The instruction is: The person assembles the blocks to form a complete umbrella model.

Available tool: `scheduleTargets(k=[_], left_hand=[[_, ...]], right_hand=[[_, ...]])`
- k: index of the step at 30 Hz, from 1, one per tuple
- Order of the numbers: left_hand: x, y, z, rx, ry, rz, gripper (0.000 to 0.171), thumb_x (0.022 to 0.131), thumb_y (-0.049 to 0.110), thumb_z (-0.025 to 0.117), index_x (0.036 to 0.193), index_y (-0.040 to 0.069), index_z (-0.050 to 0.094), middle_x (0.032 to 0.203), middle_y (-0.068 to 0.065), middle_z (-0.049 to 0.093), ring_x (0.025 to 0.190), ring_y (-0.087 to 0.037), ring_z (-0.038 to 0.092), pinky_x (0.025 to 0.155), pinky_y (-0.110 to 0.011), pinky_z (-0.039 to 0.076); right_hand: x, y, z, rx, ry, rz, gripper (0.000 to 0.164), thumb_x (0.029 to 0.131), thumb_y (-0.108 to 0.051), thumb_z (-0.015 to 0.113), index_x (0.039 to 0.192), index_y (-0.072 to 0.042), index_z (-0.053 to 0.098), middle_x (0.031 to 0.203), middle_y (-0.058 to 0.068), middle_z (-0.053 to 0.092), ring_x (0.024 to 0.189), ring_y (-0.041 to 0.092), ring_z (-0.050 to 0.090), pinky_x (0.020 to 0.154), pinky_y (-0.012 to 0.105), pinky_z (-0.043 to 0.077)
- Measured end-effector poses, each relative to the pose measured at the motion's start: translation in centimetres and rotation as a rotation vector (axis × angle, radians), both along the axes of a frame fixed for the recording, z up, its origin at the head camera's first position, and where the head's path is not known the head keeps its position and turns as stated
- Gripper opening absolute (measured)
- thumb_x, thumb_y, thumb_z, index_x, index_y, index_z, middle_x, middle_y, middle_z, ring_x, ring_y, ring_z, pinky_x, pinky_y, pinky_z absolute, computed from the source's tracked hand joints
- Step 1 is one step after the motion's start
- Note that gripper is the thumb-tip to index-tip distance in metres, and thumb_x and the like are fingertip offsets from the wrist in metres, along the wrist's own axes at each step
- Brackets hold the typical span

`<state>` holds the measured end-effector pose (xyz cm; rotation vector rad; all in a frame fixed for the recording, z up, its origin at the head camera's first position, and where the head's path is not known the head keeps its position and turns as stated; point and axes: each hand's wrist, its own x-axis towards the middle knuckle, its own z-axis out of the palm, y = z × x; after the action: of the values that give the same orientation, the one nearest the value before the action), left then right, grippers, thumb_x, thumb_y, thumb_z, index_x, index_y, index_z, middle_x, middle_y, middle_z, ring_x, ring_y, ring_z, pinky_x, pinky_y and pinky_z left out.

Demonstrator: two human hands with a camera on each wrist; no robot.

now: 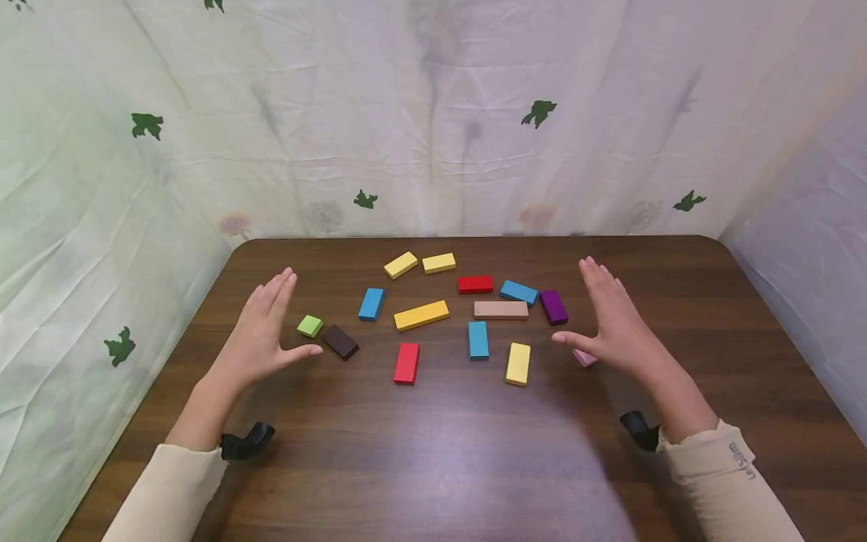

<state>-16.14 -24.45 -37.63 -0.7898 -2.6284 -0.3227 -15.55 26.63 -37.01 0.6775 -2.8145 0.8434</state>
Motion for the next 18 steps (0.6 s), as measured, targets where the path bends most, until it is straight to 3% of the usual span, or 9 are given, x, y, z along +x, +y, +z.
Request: scheduleTargets(k=[5, 8, 11, 12, 15, 18], left_hand=[[0.7, 1.2, -0.6, 0.075, 0.016, -0.043, 0.106, 0.071, 0.076, 0.042, 0.144, 0.006, 0.009, 0.147, -0.013, 0.015, 0.131, -0.03, 0.018, 0.104, -0.047, 0.012], [1.1, 2.1, -1.0, 0.11, 0.008, -0.066, 0.106, 0.072, 0.074, 0.044, 0.144, 0.005, 0.009, 0.147, -0.012, 0.015, 0.131, -0.029, 0.019, 0.104, -0.045, 0.014], [1.5, 3.1, -1.4, 0.135, -0.016, -0.088, 0.106, 0.072, 0.073, 0.046, 0.144, 0.005, 0.01, 0.147, -0.012, 0.016, 0.131, -0.029, 0.019, 0.104, -0.044, 0.017], [1.6, 3.4, -1.5, 0.14, -0.026, -0.091, 0.106, 0.072, 0.073, 0.046, 0.144, 0.005, 0.01, 0.147, -0.012, 0.016, 0.131, -0.028, 0.019, 0.104, -0.044, 0.017], [2.0, 4.3, -2.0, 0.161, -0.071, -0.101, 0.106, 0.071, 0.072, 0.047, 0.144, 0.006, 0.009, 0.147, -0.01, 0.015, 0.132, -0.027, 0.018, 0.103, -0.044, 0.02], [2.3, 5.0, -2.4, 0.18, -0.121, -0.105, 0.106, 0.071, 0.07, 0.051, 0.145, 0.008, 0.007, 0.148, -0.008, 0.014, 0.132, -0.025, 0.017, 0.102, -0.045, 0.023]], right_hand=[[0.5, -0.7, -0.5, -0.125, -0.112, -0.021, 0.111, 0.069, -0.024, 0.079, 0.145, -0.014, -0.001, 0.149, 0.011, 0.002, 0.134, 0.028, -0.001, 0.102, 0.054, 0.008], [0.8, -1.2, -1.0, -0.164, -0.138, -0.009, 0.112, 0.068, -0.024, 0.08, 0.145, -0.014, -0.001, 0.148, 0.013, 0.003, 0.133, 0.033, 0.006, 0.097, 0.059, 0.017], [1.1, -1.6, -1.7, -0.172, -0.137, 0.015, 0.112, 0.068, -0.026, 0.079, 0.145, -0.011, 0.0, 0.147, 0.017, 0.005, 0.106, 0.036, 0.048, 0.085, 0.046, 0.041], [1.2, -1.7, -2.0, -0.175, -0.137, 0.021, 0.111, 0.068, -0.026, 0.079, 0.145, -0.011, 0.001, 0.147, 0.018, 0.006, 0.101, 0.036, 0.05, 0.078, 0.042, 0.046], [1.4, -2.1, -2.6, -0.185, -0.15, 0.023, 0.11, 0.067, -0.027, 0.08, 0.145, -0.011, 0.003, 0.146, 0.019, 0.01, 0.091, 0.032, 0.052, 0.06, 0.035, 0.05], [1.6, -2.4, -3.3, -0.197, -0.178, 0.01, 0.11, 0.066, -0.025, 0.081, 0.145, -0.011, 0.005, 0.146, 0.017, 0.012, 0.121, 0.038, 0.029, 0.07, 0.048, 0.048]])
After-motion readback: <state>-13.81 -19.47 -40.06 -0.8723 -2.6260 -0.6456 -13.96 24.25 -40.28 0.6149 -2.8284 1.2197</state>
